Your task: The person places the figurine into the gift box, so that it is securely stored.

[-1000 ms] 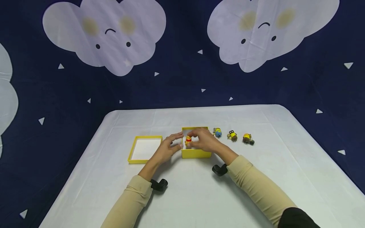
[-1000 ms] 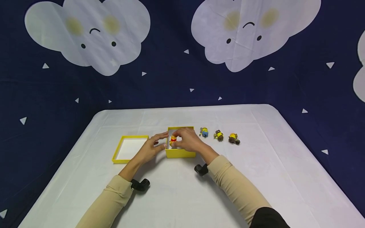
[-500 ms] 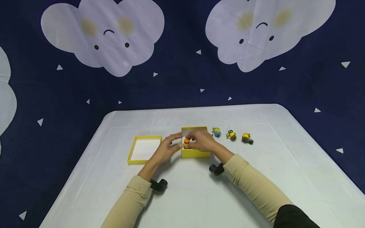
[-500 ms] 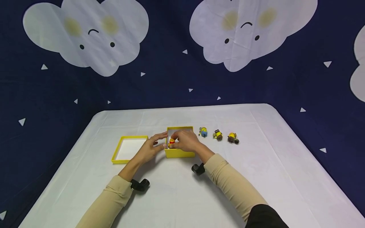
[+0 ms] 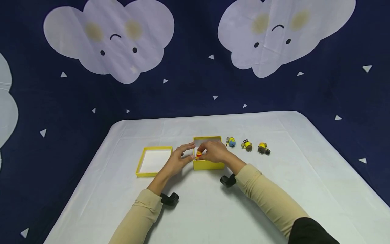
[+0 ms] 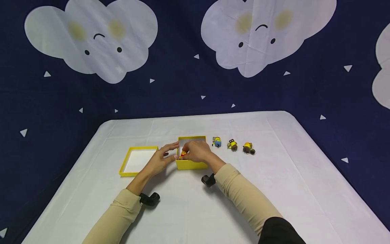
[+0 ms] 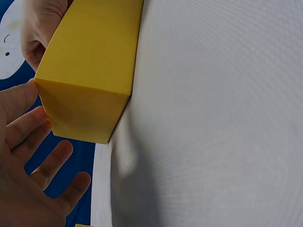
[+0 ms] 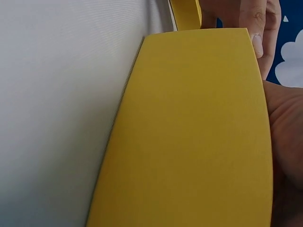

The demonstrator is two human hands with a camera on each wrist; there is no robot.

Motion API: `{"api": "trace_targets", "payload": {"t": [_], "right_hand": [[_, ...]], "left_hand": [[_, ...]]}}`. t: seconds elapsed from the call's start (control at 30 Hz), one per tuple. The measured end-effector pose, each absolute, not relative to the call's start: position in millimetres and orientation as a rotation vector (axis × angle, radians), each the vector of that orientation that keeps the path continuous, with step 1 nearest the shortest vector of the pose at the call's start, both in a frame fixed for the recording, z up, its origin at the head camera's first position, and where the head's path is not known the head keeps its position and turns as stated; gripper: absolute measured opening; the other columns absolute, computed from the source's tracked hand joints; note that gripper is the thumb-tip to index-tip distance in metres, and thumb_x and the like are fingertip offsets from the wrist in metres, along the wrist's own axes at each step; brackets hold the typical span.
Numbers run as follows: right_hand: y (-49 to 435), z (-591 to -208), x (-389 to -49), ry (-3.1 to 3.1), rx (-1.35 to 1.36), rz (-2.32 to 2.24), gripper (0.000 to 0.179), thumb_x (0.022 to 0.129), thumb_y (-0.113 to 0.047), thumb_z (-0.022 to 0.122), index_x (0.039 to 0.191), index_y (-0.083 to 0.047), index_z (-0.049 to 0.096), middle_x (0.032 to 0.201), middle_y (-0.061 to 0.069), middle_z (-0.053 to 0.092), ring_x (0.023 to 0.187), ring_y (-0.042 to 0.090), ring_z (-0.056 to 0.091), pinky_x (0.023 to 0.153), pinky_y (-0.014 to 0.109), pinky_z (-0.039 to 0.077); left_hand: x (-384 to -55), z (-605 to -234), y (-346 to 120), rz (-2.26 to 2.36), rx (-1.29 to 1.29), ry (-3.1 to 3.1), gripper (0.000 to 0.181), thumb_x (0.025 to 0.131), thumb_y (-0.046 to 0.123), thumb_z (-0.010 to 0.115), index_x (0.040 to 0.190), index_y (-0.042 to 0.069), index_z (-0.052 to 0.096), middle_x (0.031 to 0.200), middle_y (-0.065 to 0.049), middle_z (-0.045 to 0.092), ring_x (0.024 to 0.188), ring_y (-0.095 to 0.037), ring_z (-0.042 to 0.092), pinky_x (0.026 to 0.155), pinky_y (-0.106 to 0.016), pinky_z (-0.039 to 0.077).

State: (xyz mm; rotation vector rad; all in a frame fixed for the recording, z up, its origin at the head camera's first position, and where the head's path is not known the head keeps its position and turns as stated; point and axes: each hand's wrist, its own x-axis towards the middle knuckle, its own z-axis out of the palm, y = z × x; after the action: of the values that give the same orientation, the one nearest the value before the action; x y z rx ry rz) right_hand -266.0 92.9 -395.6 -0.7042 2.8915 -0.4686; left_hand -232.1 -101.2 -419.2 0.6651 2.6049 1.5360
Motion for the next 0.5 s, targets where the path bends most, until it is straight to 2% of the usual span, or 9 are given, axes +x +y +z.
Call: {"api": "trace_targets", "payload": {"t": [0.1, 0.23, 0.5], "right_hand": [[91, -394, -266, 2.876, -0.700, -0.444, 0.035, 0.082, -0.040, 0.070, 0.112, -0.022, 0.070, 0.113, -0.007, 0.070, 0.112, 0.020, 0.061, 0.109, 0.052, 0.032], [90, -392, -267, 2.854, -0.691, -0.421, 0.031, 0.084, -0.037, 0.069, 0.111, -0.022, 0.071, 0.111, -0.007, 0.071, 0.111, 0.019, 0.062, 0.106, 0.051, 0.035], [87, -390, -266, 2.828, -0.667, -0.400, 0.029, 0.083, -0.039, 0.069, 0.108, -0.023, 0.072, 0.107, -0.008, 0.071, 0.105, 0.017, 0.063, 0.101, 0.049, 0.039]], "left_hand": [[-225, -406, -99, 1.523, 0.664, 2.587, 0.044, 0.093, 0.010, 0.058, 0.134, 0.000, 0.050, 0.149, -0.011, 0.040, 0.141, -0.032, 0.030, 0.112, -0.055, 0.029], [-219, -396, -98, 1.507, 0.675, 2.588, 0.043, 0.093, 0.008, 0.058, 0.134, -0.002, 0.050, 0.148, -0.015, 0.040, 0.140, -0.034, 0.031, 0.111, -0.056, 0.031], [-234, -424, -101, 1.553, 0.668, 2.617, 0.043, 0.092, 0.014, 0.061, 0.133, 0.004, 0.053, 0.147, -0.005, 0.044, 0.140, -0.027, 0.034, 0.110, -0.054, 0.032]]}}
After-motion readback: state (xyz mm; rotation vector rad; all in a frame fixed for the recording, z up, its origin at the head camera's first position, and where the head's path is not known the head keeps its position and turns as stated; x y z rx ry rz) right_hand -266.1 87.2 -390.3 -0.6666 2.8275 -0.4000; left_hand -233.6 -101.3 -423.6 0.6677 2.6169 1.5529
